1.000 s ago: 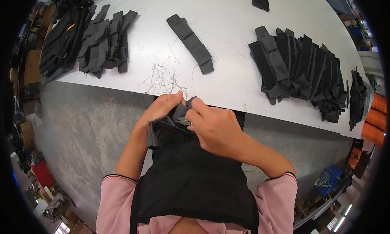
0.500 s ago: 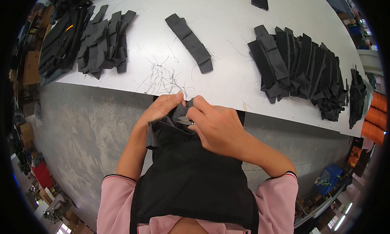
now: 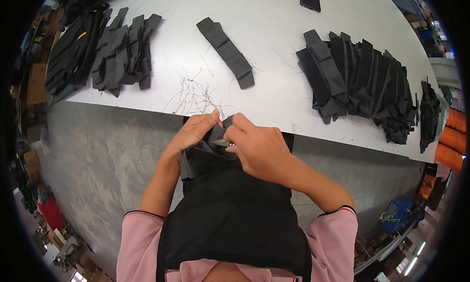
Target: Trimming excess threads or small parts from black fabric components using a pair of snips or small scissors in a manufacturing setting.
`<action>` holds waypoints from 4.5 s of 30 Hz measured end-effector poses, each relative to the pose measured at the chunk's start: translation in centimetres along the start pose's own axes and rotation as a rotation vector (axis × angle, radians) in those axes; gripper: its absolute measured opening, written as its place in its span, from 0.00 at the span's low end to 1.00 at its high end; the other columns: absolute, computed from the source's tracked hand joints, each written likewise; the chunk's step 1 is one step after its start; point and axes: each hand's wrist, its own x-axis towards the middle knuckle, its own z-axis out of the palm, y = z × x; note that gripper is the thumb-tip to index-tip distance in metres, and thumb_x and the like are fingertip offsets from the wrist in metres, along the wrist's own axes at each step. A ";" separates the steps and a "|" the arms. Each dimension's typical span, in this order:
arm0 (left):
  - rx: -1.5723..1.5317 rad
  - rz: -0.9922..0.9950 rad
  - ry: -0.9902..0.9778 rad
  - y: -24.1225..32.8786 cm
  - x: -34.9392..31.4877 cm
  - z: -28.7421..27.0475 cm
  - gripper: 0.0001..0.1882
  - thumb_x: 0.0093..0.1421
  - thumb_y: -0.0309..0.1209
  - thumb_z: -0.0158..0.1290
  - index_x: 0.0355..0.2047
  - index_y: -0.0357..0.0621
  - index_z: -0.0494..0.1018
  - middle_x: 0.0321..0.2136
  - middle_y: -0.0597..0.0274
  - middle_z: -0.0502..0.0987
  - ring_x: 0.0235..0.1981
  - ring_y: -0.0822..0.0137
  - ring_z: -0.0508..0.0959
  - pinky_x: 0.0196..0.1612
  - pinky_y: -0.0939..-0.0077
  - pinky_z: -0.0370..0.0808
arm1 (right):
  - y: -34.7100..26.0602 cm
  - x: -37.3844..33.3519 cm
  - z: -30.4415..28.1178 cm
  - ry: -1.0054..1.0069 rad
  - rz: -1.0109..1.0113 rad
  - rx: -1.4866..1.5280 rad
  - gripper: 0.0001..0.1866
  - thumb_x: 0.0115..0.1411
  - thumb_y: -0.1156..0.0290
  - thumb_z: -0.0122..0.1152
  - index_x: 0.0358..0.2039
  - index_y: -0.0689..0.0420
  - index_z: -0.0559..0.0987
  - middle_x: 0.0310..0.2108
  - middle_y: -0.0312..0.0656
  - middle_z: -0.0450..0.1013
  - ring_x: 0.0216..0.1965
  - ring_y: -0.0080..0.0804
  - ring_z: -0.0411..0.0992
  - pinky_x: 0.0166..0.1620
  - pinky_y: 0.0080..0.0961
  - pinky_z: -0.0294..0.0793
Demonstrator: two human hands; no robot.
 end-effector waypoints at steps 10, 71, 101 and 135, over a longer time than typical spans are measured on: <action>-0.016 0.311 0.119 -0.9 0.1 2.0 0.14 0.64 0.39 0.47 0.38 0.39 0.69 0.24 0.72 0.66 0.26 0.81 0.64 0.30 0.85 0.65 | 3.2 -1.6 4.7 0.296 0.111 0.065 0.14 0.38 0.80 0.64 0.29 0.55 0.74 0.26 0.38 0.64 0.20 0.35 0.68 0.23 0.28 0.67; -0.723 0.345 0.050 -1.6 0.9 2.2 0.29 0.62 0.42 0.48 0.56 0.35 0.56 0.41 0.56 0.70 0.43 0.67 0.72 0.44 0.72 0.72 | 1.9 3.3 4.7 0.436 0.291 0.929 0.11 0.53 0.80 0.59 0.37 0.63 0.70 0.33 0.40 0.71 0.30 0.22 0.70 0.35 0.17 0.69; -0.844 0.381 -0.035 -0.5 0.5 2.0 0.31 0.60 0.48 0.47 0.50 0.31 0.60 0.44 0.37 0.70 0.47 0.49 0.73 0.50 0.60 0.74 | -0.5 -2.5 6.5 0.578 -0.044 0.072 0.14 0.41 0.76 0.67 0.32 0.59 0.76 0.24 0.39 0.65 0.19 0.32 0.67 0.21 0.24 0.65; -0.763 0.425 0.019 -1.2 -0.8 0.7 0.19 0.63 0.30 0.44 0.51 0.29 0.62 0.48 0.43 0.70 0.45 0.57 0.75 0.49 0.64 0.74 | 1.7 -2.1 4.5 0.634 0.074 0.145 0.13 0.43 0.77 0.67 0.31 0.60 0.76 0.25 0.39 0.66 0.20 0.34 0.69 0.23 0.24 0.67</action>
